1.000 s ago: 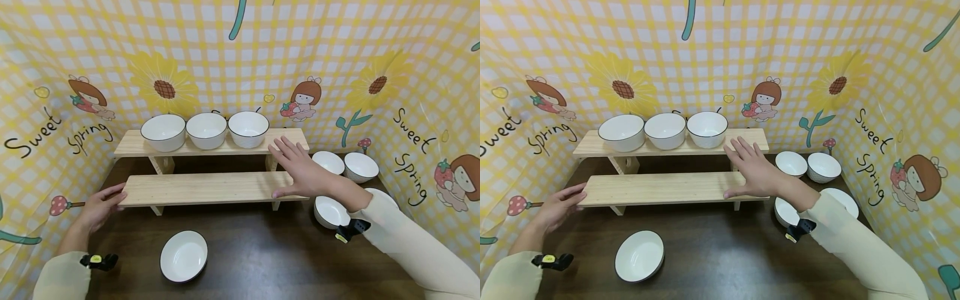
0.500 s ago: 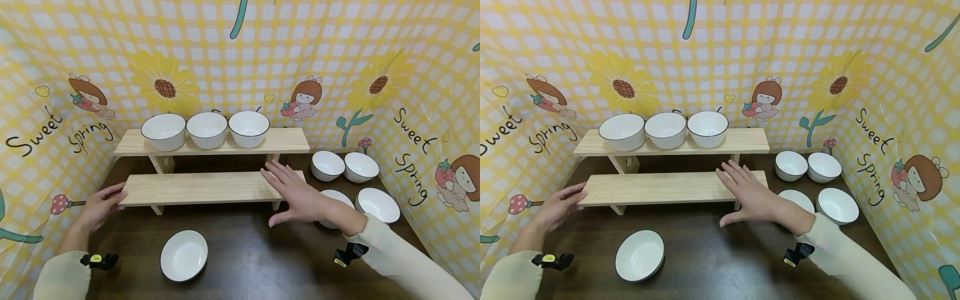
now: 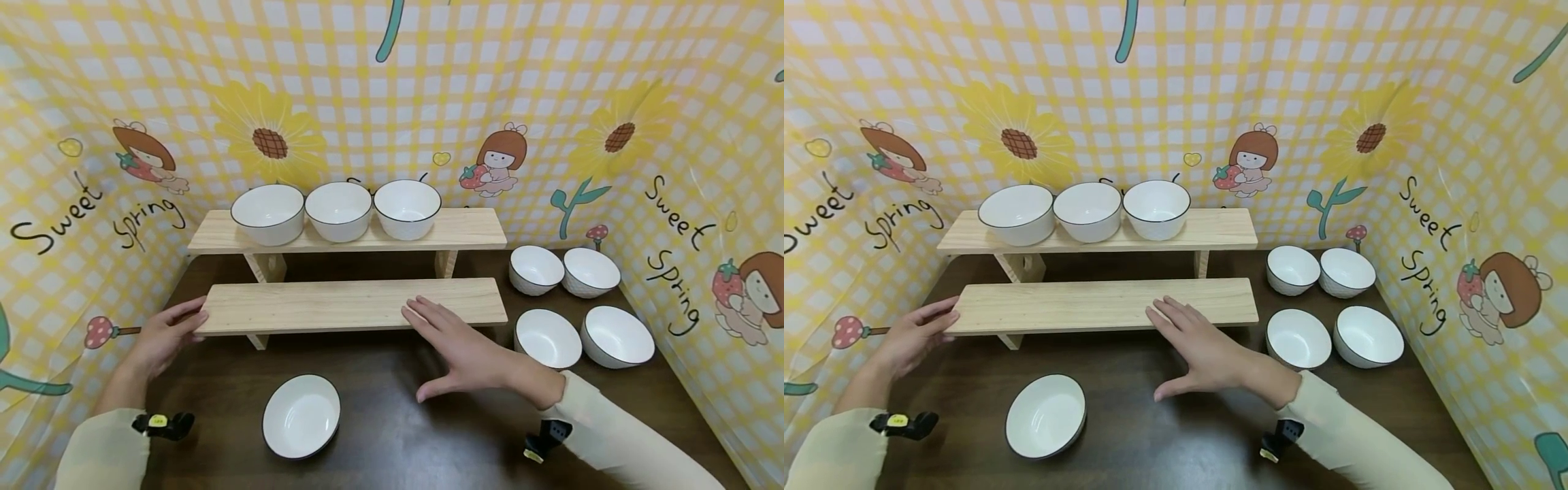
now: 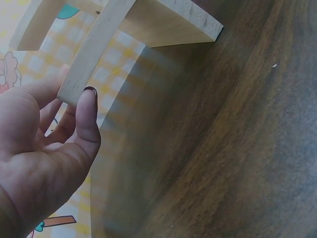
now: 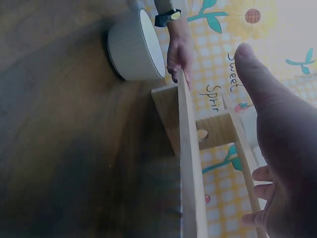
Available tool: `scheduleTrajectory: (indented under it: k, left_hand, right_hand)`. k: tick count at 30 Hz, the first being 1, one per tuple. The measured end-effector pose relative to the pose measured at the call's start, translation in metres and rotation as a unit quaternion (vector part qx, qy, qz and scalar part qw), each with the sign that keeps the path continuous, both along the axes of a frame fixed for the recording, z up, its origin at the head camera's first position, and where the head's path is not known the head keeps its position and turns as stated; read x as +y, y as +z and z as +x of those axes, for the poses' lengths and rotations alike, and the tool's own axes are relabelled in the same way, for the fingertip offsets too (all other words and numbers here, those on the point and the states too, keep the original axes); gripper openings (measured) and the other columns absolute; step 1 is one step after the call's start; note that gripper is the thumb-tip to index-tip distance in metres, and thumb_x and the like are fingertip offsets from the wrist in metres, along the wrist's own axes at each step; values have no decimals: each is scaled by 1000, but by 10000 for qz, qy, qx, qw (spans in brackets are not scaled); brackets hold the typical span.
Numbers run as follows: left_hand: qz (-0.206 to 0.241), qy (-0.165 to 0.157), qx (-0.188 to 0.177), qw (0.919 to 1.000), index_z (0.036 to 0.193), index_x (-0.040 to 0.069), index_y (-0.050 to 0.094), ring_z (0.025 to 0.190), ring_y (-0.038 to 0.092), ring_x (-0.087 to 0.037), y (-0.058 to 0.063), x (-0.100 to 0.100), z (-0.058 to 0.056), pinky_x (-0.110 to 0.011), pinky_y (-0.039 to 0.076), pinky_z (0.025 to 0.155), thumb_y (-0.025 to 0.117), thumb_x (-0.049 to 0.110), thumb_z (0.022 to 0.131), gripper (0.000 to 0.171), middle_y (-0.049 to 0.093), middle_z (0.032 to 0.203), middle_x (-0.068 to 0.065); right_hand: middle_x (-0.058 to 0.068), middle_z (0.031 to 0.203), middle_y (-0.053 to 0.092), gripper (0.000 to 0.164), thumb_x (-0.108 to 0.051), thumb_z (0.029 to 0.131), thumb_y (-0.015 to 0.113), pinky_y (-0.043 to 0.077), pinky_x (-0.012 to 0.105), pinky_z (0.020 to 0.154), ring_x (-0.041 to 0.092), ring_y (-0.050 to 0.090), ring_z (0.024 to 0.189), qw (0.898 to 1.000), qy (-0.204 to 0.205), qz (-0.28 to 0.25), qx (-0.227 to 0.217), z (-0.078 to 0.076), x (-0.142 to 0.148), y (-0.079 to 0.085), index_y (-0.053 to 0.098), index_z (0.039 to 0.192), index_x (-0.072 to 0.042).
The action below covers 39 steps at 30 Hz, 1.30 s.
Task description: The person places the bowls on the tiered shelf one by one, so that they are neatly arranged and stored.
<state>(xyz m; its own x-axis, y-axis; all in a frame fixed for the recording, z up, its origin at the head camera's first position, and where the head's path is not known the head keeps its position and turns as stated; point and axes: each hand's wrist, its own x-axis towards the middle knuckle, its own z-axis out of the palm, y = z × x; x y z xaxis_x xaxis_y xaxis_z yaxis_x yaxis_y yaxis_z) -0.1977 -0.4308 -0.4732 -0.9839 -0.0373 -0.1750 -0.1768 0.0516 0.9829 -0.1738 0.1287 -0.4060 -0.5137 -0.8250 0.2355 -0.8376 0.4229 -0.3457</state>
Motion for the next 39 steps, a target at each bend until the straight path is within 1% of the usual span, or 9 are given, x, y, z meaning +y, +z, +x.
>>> scheduleTrajectory:
  k: [3, 5, 10, 14, 21, 26, 33, 36, 39]
  left_hand:
    - [20, 1, 32, 10000, 135, 28, 67, 86, 65, -6, 0, 0, 1, -23, 58, 71, 70, 20, 99, 37, 61, 110, 21]
    - [-15, -3, 36, 10000, 138, 26, 65, 86, 65, -5, 0, 1, 1, -23, 58, 71, 69, 20, 99, 40, 61, 110, 21]
    - [-65, 7, 28, 10000, 143, 23, 61, 86, 65, -5, 1, 2, 1, -22, 58, 71, 69, 21, 99, 45, 59, 111, 20]
    - [-54, 5, 41, 10000, 141, 23, 62, 86, 66, -5, 1, 2, 1, -23, 58, 71, 69, 20, 99, 43, 60, 110, 19]
    - [-2, 12, 41, 10000, 138, 24, 65, 85, 66, -6, 2, 3, 1, -23, 58, 70, 70, 19, 99, 40, 61, 110, 19]
    - [-39, 23, -16, 10000, 139, 24, 64, 85, 66, -6, 3, 4, 0, -23, 58, 71, 70, 21, 98, 41, 58, 111, 18]
    - [-127, 46, -59, 9999, 144, 22, 60, 86, 66, -5, 3, 4, -1, -22, 58, 72, 70, 23, 98, 47, 54, 113, 16]
    - [-115, 32, -48, 9999, 144, 22, 60, 86, 65, -5, 3, 4, 0, -22, 58, 72, 70, 22, 98, 47, 55, 113, 17]
    - [-95, 26, -47, 9999, 143, 23, 61, 86, 66, -5, 4, 4, 1, -22, 58, 71, 70, 22, 98, 45, 56, 113, 17]
  right_hand:
    - [17, 167, 17, 122, -65, 78, 79, 18, 54, 123, 34, 11, 155, 9999, 60, 51, -63, 2, -7, -5, 16, 163, -5]
    - [18, 167, 18, 122, -61, 77, 82, 17, 52, 124, 34, 11, 155, 9998, 113, 75, -128, 4, -12, -9, 17, 163, -4]
    - [22, 165, 20, 122, -60, 78, 82, 19, 52, 123, 38, 15, 154, 9994, 273, 88, -202, 7, -25, -17, 17, 162, -3]
    - [19, 166, 20, 122, -61, 78, 82, 21, 51, 123, 36, 14, 154, 9990, 350, 66, -284, 10, -36, -21, 15, 163, -6]
    - [13, 168, 14, 123, -62, 78, 81, 22, 44, 124, 27, 13, 155, 9977, 474, 133, -467, 15, -55, -26, 10, 165, -13]
    - [10, 169, 10, 125, -64, 77, 80, 23, 42, 123, 27, 15, 155, 9970, 615, 121, -454, 16, -71, -30, 7, 165, -13]
    - [10, 169, 11, 128, -63, 76, 83, 25, 39, 122, 23, 15, 154, 9955, 720, 102, -611, 18, -93, -36, 6, 165, -13]
    - [11, 168, 12, 127, -61, 76, 84, 26, 38, 122, 22, 15, 154, 9945, 794, 99, -677, 20, -103, -38, 7, 165, -12]
    - [11, 168, 14, 128, -61, 74, 85, 25, 37, 122, 21, 15, 154, 9940, 872, 129, -642, 22, -113, -41, 8, 165, -12]
